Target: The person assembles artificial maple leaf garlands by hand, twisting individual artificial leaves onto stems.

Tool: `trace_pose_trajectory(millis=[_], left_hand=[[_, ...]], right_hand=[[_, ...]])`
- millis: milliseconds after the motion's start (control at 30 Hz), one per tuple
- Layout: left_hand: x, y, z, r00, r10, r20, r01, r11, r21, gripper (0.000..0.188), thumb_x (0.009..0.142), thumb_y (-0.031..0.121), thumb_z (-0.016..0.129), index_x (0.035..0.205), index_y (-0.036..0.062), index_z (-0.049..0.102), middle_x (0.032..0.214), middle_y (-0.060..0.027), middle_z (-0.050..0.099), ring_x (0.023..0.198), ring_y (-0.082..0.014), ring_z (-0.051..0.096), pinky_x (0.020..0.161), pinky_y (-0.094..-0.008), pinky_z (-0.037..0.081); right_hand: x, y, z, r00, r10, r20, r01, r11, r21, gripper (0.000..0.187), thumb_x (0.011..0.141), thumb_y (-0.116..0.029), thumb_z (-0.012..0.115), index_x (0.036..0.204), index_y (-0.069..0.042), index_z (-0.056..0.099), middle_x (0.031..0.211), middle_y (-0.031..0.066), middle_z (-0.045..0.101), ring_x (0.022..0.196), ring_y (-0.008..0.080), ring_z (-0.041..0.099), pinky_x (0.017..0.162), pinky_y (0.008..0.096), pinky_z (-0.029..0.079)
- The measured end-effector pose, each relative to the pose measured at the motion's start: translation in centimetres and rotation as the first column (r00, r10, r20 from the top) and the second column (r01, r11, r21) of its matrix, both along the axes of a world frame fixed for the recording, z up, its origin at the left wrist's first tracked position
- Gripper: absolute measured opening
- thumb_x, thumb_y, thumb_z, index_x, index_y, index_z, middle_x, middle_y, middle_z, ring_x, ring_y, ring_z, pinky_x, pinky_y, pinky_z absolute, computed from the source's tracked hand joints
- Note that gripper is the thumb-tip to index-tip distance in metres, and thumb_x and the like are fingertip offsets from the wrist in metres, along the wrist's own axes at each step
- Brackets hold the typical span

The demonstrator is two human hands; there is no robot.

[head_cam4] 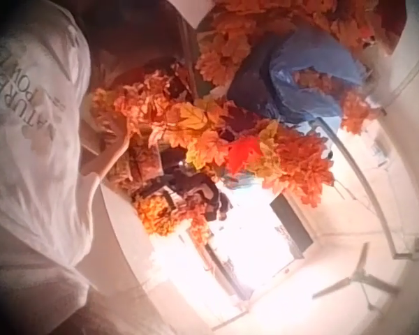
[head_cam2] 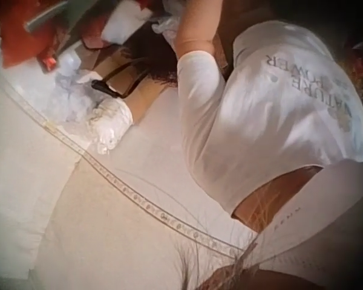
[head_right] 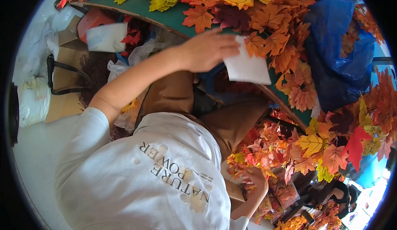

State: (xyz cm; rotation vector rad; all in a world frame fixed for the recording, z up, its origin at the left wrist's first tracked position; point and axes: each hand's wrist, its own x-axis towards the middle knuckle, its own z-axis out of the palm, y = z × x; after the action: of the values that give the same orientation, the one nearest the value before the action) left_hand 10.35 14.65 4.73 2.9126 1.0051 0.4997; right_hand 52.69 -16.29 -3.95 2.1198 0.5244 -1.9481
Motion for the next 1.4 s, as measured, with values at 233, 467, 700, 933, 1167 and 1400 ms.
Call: trace_pose_trajectory(millis=[233, 467, 700, 933, 1167, 1400], left_hand=[[2.6, 9.5, -0.3, 0.929, 0.184, -0.322, -0.13, 0.975, 0.18, 0.045, 0.085, 0.014, 0.048, 0.13, 0.0134, 0.044, 0.132, -0.0066, 0.045, 0.125, -0.0244, 0.04, 0.097, -0.0467, 0.037], [-6.3, 3.7, 1.2, 0.977, -0.174, 0.126, 0.18, 0.983, -0.036, 0.032, 0.08, 0.005, 0.048, 0.111, 0.0051, 0.058, 0.114, -0.0111, 0.058, 0.108, -0.0308, 0.053, 0.087, -0.0397, 0.044], [-31.6, -13.7, -1.8, 0.698, 0.484, 0.527, -0.276, 0.862, -0.426, 0.017, 0.093, 0.016, 0.053, 0.102, 0.008, 0.064, 0.086, -0.0111, 0.065, 0.082, -0.02, 0.066, 0.066, -0.0297, 0.054], [-36.1, -33.5, -13.7, 0.143, 0.987, 0.079, -0.239, 0.112, -0.965, 0.018, 0.088, 0.014, 0.06, 0.086, -0.0025, 0.065, 0.087, -0.0076, 0.063, 0.077, -0.0123, 0.061, 0.068, -0.0276, 0.05], [-32.8, -33.6, -27.7, 0.232, 0.968, 0.097, -0.677, 0.232, -0.698, 0.025, 0.089, 0.017, 0.058, 0.098, -0.006, 0.061, 0.107, -0.0115, 0.06, 0.096, -0.0169, 0.058, 0.084, -0.0298, 0.046], [-41.1, -33.4, -19.1, 0.078, 0.983, 0.167, -0.08, 0.173, -0.982, 0.037, 0.087, 0.029, 0.06, 0.101, -0.0048, 0.061, 0.105, -0.0147, 0.062, 0.091, -0.0201, 0.063, 0.078, -0.03, 0.05]], right_hand=[[-11.4, 7.5, 4.1, 0.839, 0.514, 0.177, -0.531, 0.706, 0.469, 0.046, 0.082, -0.018, 0.065, 0.122, -0.001, 0.05, 0.094, 0.0155, 0.067, 0.069, 0.0223, 0.068, 0.06, 0.0334, 0.052], [-23.3, 12.7, 5.0, 0.537, 0.803, 0.258, -0.7, 0.254, 0.667, 0.043, 0.079, -0.015, 0.065, 0.118, -0.003, 0.051, 0.096, 0.0194, 0.065, 0.071, 0.032, 0.066, 0.062, 0.0394, 0.052], [-26.7, 14.8, 1.9, 0.336, 0.88, 0.335, -0.804, 0.082, 0.589, 0.042, 0.08, -0.013, 0.064, 0.118, -0.002, 0.053, 0.101, 0.0201, 0.063, 0.085, 0.0357, 0.063, 0.073, 0.0421, 0.05], [-32.4, 16.4, -0.2, -0.023, 0.864, 0.503, -0.93, -0.203, 0.306, 0.042, 0.08, -0.015, 0.063, 0.118, -0.001, 0.053, 0.102, 0.0225, 0.061, 0.093, 0.0374, 0.059, 0.079, 0.0429, 0.048], [-39.6, 17.2, -0.3, -0.005, 0.84, 0.542, -0.809, -0.322, 0.492, 0.037, 0.079, -0.008, 0.063, 0.114, 0.0, 0.055, 0.105, 0.0242, 0.059, 0.094, 0.0391, 0.058, 0.078, 0.0431, 0.048], [-35.0, 17.4, -2.2, 0.073, 0.868, 0.491, -0.846, -0.207, 0.492, 0.034, 0.082, -0.012, 0.06, 0.113, 0.001, 0.056, 0.101, 0.0227, 0.06, 0.093, 0.0382, 0.058, 0.079, 0.0429, 0.047]])
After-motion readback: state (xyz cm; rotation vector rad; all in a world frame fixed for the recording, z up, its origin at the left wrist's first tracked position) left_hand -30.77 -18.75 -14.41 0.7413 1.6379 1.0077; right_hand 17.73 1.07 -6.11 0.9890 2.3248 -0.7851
